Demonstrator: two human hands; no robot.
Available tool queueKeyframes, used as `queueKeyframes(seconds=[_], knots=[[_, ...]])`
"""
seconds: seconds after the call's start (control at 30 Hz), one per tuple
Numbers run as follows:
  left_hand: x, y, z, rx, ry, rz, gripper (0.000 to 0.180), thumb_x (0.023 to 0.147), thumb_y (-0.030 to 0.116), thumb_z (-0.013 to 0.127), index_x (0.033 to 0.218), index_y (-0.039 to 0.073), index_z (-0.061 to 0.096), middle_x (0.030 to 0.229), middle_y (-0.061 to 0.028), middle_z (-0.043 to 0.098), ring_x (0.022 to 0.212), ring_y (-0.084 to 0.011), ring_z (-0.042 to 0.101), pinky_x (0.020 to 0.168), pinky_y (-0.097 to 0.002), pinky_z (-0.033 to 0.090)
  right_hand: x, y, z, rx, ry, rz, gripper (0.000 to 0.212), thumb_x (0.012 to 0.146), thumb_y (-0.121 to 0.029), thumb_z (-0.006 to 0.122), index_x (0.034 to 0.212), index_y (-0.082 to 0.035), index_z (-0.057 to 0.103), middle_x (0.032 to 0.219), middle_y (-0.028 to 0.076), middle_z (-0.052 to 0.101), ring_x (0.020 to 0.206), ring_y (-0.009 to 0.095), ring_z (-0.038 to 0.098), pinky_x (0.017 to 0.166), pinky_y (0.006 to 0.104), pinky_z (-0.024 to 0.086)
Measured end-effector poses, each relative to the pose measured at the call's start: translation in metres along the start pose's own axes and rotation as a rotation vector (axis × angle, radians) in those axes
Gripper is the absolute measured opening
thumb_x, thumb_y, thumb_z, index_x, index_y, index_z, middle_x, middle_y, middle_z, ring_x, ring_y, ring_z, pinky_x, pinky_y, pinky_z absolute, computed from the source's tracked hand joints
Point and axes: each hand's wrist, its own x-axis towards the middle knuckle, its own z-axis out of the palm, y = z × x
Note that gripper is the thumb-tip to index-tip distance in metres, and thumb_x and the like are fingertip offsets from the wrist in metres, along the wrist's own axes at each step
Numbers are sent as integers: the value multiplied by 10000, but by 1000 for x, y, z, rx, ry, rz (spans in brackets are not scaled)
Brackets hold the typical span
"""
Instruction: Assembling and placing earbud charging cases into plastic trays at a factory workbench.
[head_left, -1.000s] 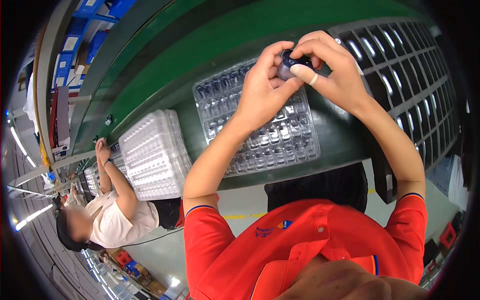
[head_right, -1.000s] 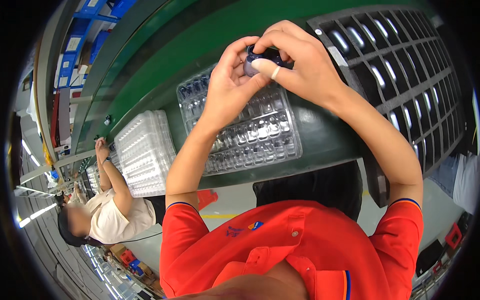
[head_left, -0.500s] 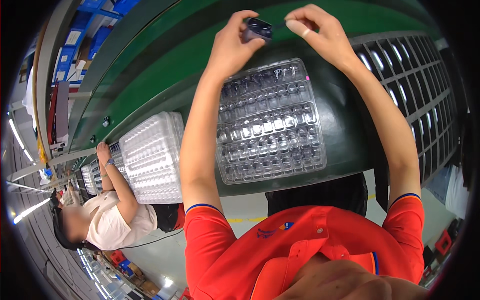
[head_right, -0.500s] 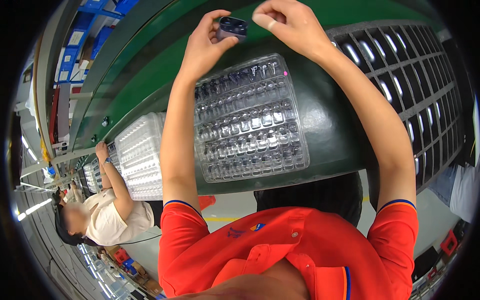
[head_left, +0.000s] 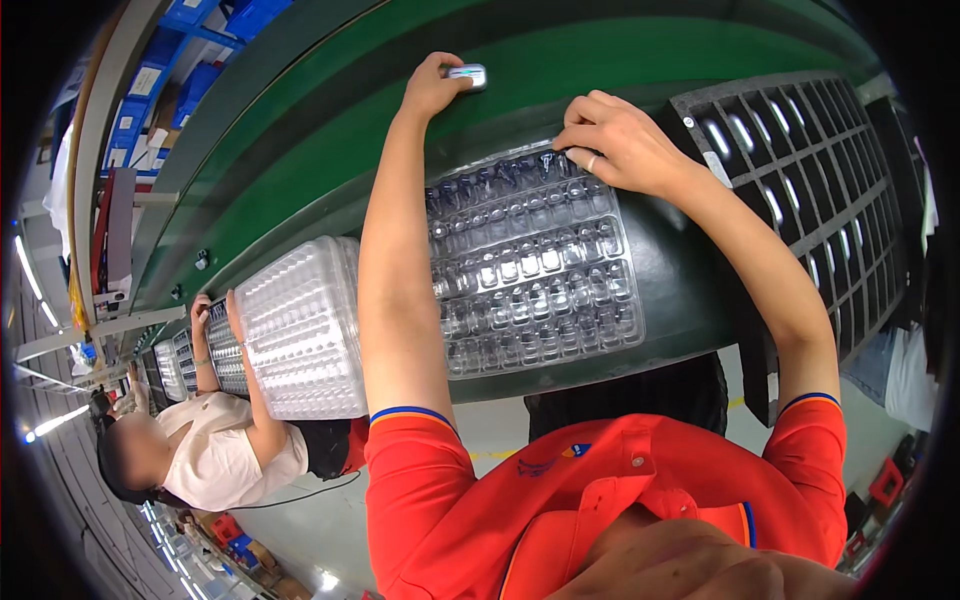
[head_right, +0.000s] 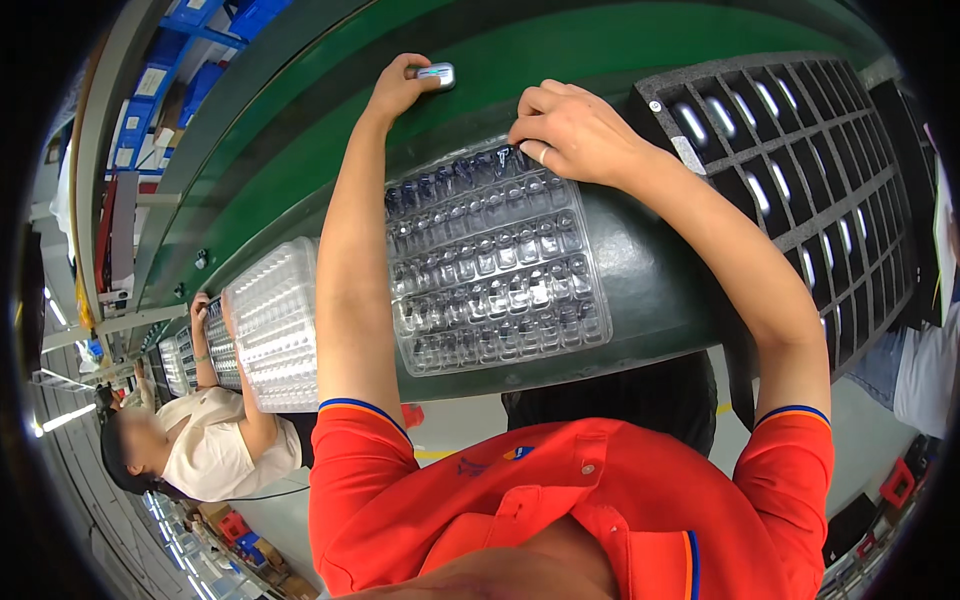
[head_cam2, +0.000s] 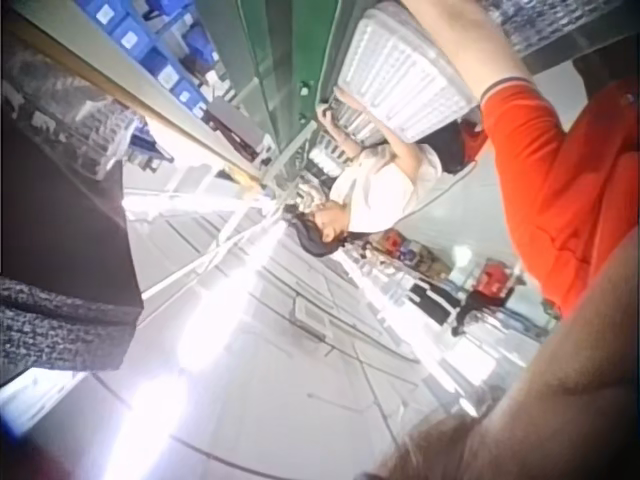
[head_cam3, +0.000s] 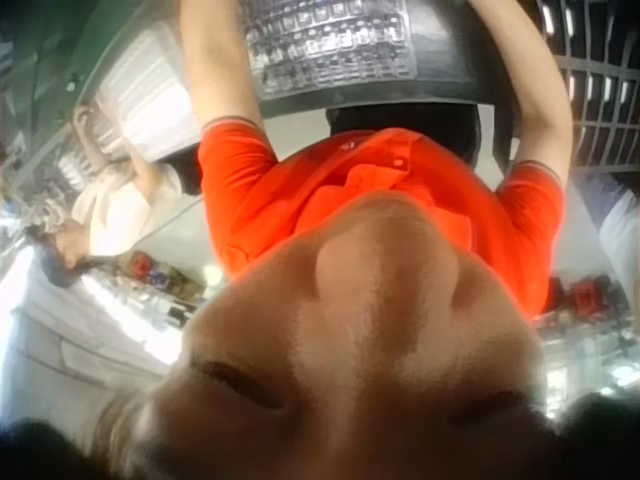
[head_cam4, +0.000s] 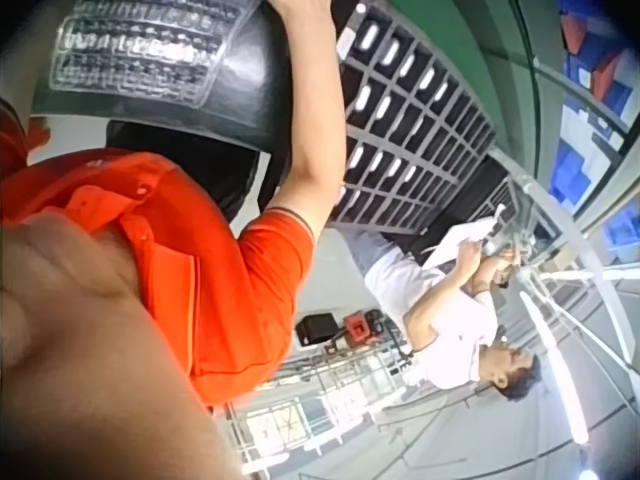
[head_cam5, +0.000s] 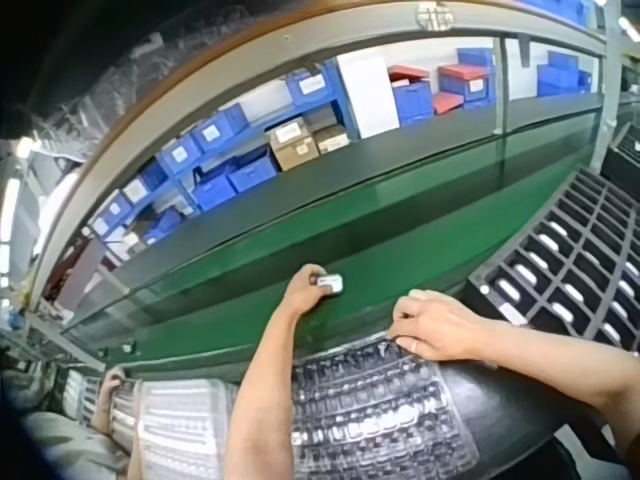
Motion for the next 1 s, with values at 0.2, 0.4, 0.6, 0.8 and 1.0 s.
queueKeyframes(seconds=[0.2,0.4,0.6,0.8,1.0], knots=[[-66,57,15,193,344,303,291,796,191,754,1028,40,667,875,-100,676,792,-213,640,776,-332,521,-16,5,-3,-44,163,44,194,848,-93,684,1041,-76,696,1000,69,626,996,278,603,864,393,504],[-179,109,34,172,-49,281,104,838,107,704,870,31,640,755,-91,608,705,-234,599,662,-356,475,-47,-18,-74,-11,240,89,171,895,-78,651,1053,-23,684,1036,110,674,998,293,642,871,377,510],[-195,103,42,358,160,569,80,844,117,714,865,57,665,861,-104,643,855,-305,603,789,-399,478,-153,-30,-163,-203,306,487,194,933,-112,625,1092,-17,686,1035,85,684,903,195,652,795,311,518],[-201,143,70,602,109,776,641,907,266,667,1460,39,436,1574,-197,328,1456,-425,272,1191,-516,224,-252,-42,-167,-283,254,650,173,901,-116,661,1047,-28,689,917,112,676,776,232,652,694,339,519],[-201,115,96,771,-226,626,738,968,419,539,1546,30,295,1638,-177,200,1518,-337,173,1234,-516,89,-278,-72,-152,-355,221,737,137,867,-94,648,991,-43,674,903,120,659,829,328,657,708,399,523]])
